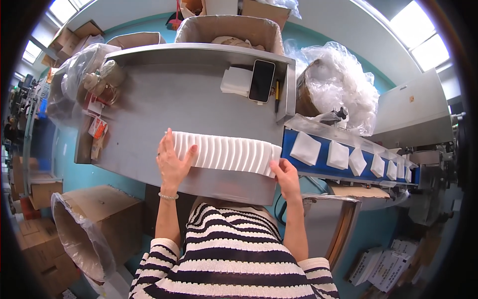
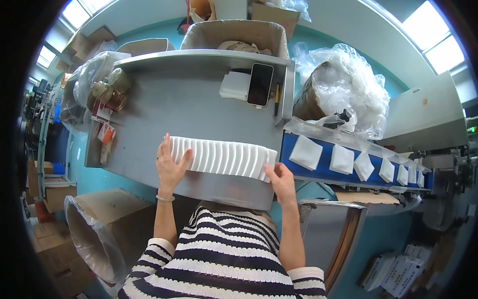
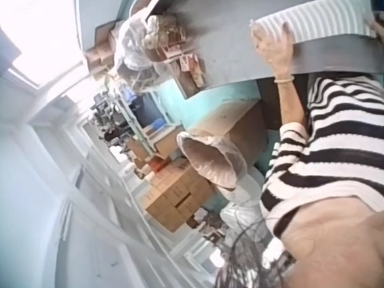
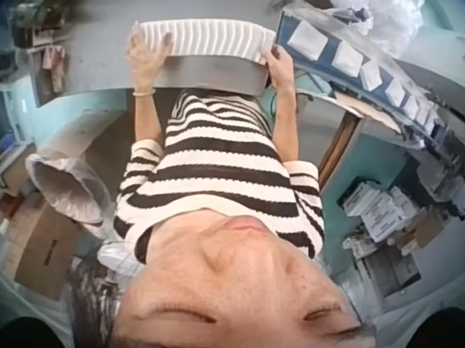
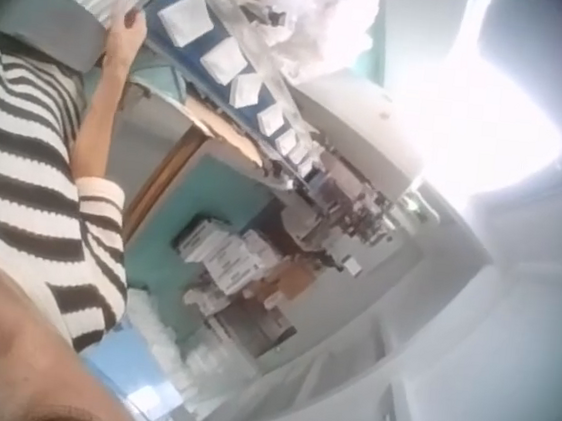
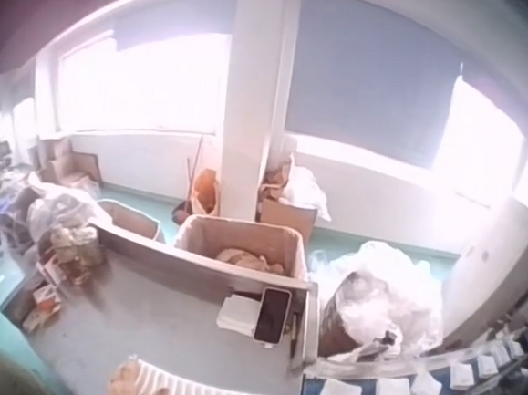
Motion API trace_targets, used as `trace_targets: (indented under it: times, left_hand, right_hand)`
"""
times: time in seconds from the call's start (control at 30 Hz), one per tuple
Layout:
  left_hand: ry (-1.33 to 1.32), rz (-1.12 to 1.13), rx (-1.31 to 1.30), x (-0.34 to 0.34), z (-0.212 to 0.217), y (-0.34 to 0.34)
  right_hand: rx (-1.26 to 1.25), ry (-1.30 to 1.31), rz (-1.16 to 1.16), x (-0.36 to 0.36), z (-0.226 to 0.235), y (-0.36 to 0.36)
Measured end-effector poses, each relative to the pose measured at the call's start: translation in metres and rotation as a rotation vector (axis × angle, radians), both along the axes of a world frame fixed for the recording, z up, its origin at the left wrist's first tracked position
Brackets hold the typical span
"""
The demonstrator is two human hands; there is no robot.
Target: Placing individual paper filters onto a conveyor belt for processing.
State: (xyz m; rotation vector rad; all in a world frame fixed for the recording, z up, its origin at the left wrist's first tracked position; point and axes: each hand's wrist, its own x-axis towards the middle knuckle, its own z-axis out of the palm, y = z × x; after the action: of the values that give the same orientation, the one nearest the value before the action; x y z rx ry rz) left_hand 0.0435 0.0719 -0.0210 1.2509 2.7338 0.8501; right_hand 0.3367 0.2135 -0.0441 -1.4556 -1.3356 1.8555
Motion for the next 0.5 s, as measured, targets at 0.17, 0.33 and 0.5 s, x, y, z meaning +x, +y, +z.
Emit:
trace_targets:
  times: [0.17,0.33,0.5]
  left_hand:
    - [0.02,-0.069,0.026,0.001,-0.007,0.002]
    - [-0.028,-0.049,0.022,0.007,-0.002,0.001]
    - [-0.026,-0.09,0.038,0.012,-0.007,0.006]
  right_hand:
    - [-0.091,0.224,-0.586,0.007,-0.011,0.008]
    - [0.034,0.06,-0.064,-0.003,-0.001,-0.002]
    - [-0.104,0.22,-0.611,0.007,-0.007,0.006]
